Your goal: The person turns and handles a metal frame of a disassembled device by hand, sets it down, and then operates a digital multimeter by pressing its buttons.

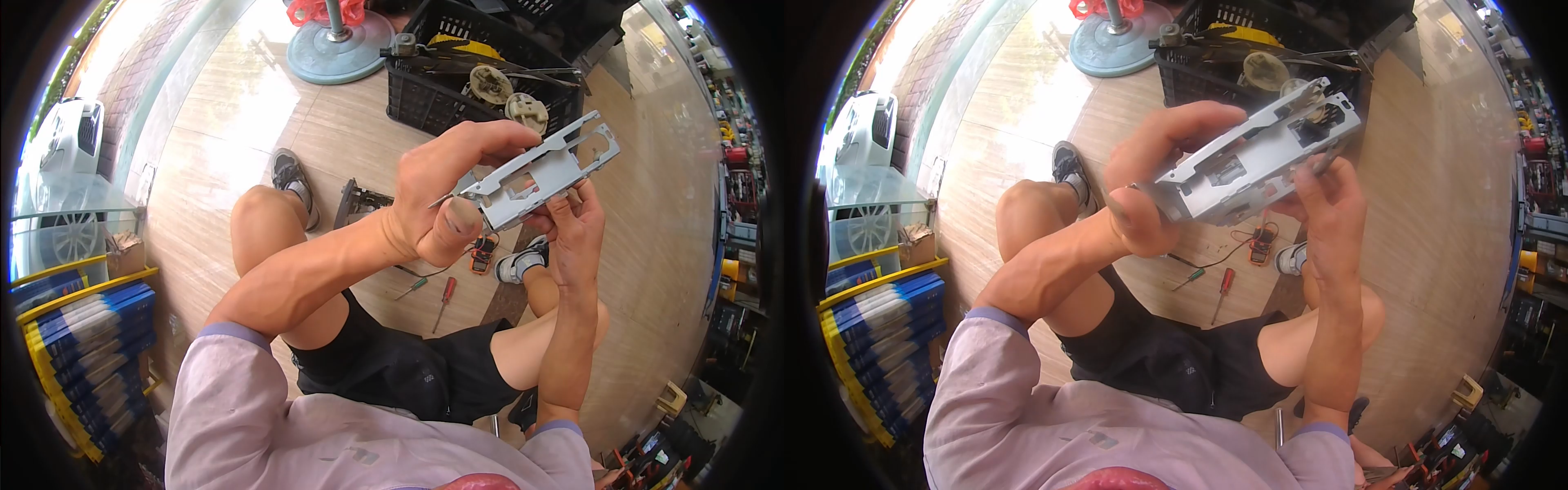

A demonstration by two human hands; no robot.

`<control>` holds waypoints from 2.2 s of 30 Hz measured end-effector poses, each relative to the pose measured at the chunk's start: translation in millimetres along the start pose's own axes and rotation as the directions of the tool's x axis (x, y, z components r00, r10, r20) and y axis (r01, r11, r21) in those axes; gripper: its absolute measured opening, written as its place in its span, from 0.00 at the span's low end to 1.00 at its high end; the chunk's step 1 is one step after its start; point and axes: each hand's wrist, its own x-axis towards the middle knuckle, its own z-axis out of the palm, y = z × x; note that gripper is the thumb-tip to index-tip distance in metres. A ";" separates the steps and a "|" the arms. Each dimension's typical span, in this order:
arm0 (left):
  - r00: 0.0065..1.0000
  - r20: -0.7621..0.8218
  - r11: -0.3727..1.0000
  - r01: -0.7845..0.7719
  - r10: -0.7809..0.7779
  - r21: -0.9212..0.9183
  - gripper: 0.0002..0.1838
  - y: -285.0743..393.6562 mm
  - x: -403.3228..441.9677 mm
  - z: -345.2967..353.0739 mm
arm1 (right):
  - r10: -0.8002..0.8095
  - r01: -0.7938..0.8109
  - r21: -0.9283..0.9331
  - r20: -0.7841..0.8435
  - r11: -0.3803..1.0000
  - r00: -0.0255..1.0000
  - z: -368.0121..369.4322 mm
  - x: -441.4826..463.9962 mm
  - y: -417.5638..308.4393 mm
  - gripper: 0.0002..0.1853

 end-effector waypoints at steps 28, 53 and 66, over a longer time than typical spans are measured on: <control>0.990 -0.116 0.939 0.037 -0.081 -0.341 0.57 -8.9 -6.1 13.9 | -0.065 0.059 -0.058 -0.103 0.997 0.993 7.8 1.3 -5.5 0.14; 0.848 -0.188 0.724 0.284 -0.496 -0.629 0.54 0.4 16.6 17.3 | -0.060 0.042 -0.104 -0.181 0.994 0.982 8.5 3.7 -4.6 0.19; 0.855 -0.196 0.752 0.285 -0.480 -0.595 0.56 -2.9 19.3 16.8 | -0.069 0.046 -0.118 -0.198 0.992 0.978 11.2 0.6 -9.9 0.20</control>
